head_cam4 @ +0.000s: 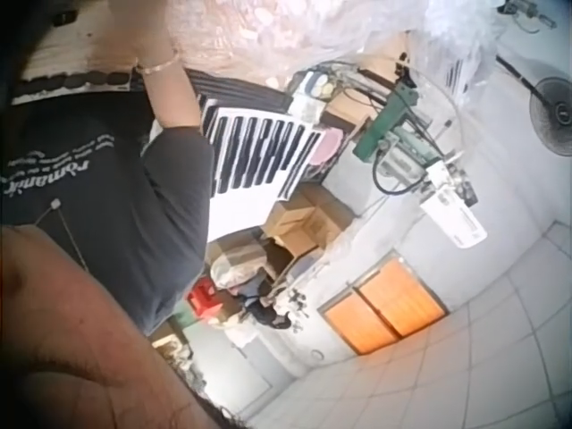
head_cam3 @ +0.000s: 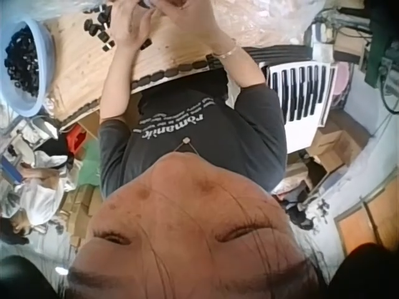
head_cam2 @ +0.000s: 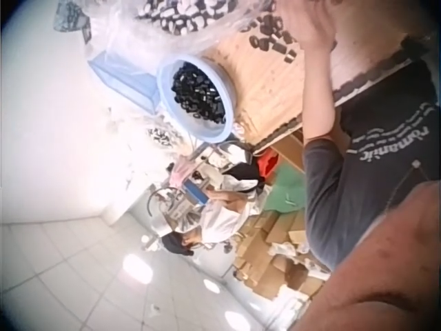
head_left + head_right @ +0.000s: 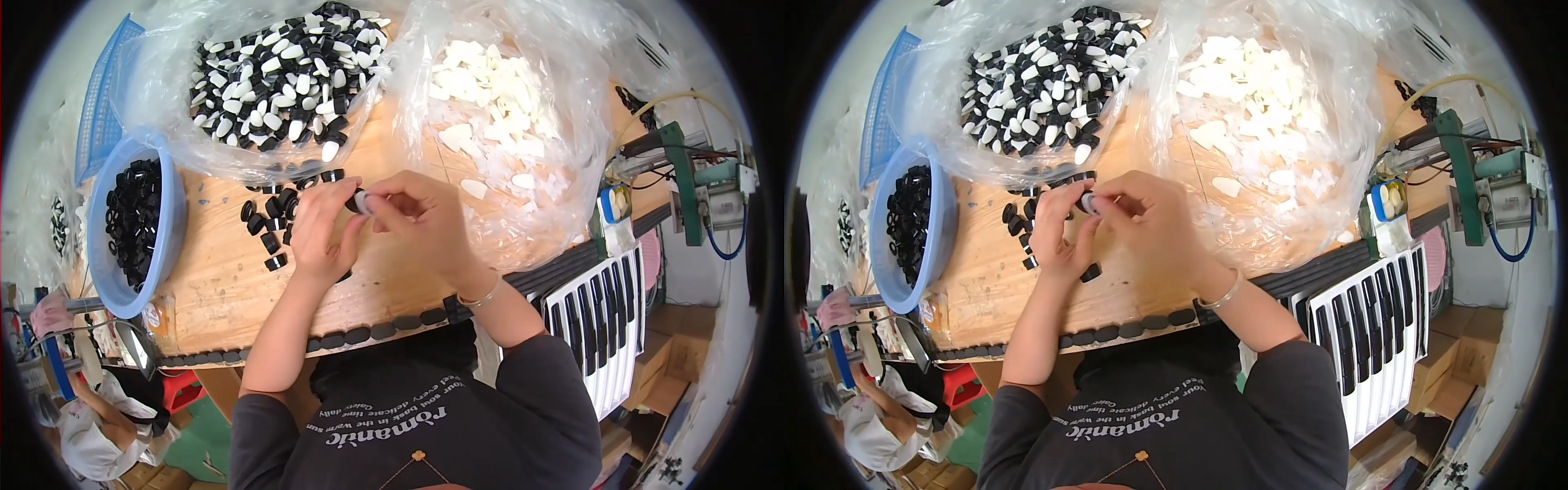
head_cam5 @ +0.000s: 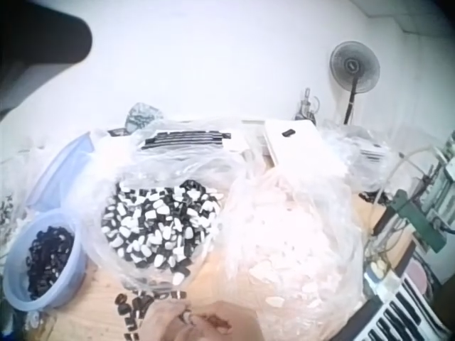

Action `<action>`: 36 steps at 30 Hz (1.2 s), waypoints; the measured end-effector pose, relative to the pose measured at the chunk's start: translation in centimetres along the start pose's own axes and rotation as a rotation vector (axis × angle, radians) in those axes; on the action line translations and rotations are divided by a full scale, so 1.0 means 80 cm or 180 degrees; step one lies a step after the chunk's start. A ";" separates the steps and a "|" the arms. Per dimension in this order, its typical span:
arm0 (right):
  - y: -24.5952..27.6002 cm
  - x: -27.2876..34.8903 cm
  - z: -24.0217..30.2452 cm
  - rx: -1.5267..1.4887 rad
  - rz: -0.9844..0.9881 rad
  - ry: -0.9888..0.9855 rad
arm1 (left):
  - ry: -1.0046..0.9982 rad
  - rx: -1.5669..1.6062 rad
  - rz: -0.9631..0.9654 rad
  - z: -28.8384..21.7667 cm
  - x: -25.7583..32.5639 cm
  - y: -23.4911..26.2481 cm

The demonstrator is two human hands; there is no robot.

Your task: Assemble keyboard keys by inserting white caps into black key bases.

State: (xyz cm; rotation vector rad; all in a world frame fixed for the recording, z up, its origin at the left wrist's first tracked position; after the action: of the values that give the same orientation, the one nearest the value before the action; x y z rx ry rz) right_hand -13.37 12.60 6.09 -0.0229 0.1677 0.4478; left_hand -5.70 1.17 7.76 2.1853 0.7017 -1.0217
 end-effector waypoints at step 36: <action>-0.019 -0.016 -0.065 -0.1247 0.0338 -0.1446 | 0.0451 0.0347 0.0412 0.026 -0.004 -0.005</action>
State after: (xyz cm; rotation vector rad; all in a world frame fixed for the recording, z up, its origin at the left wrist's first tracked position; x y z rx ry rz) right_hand -14.62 10.36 1.12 -0.2951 -0.3690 0.5749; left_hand -7.14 -0.12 6.80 2.3823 0.5701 -0.8638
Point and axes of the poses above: each hand's wrist, its own x-axis away from the middle knuckle, its own y-axis out of the back of the hand, z = x × y, the point moved 8 cm from there along -x, towards the middle knuckle, and after that the axes turned 7 degrees about -z, right-handed, at the moved point
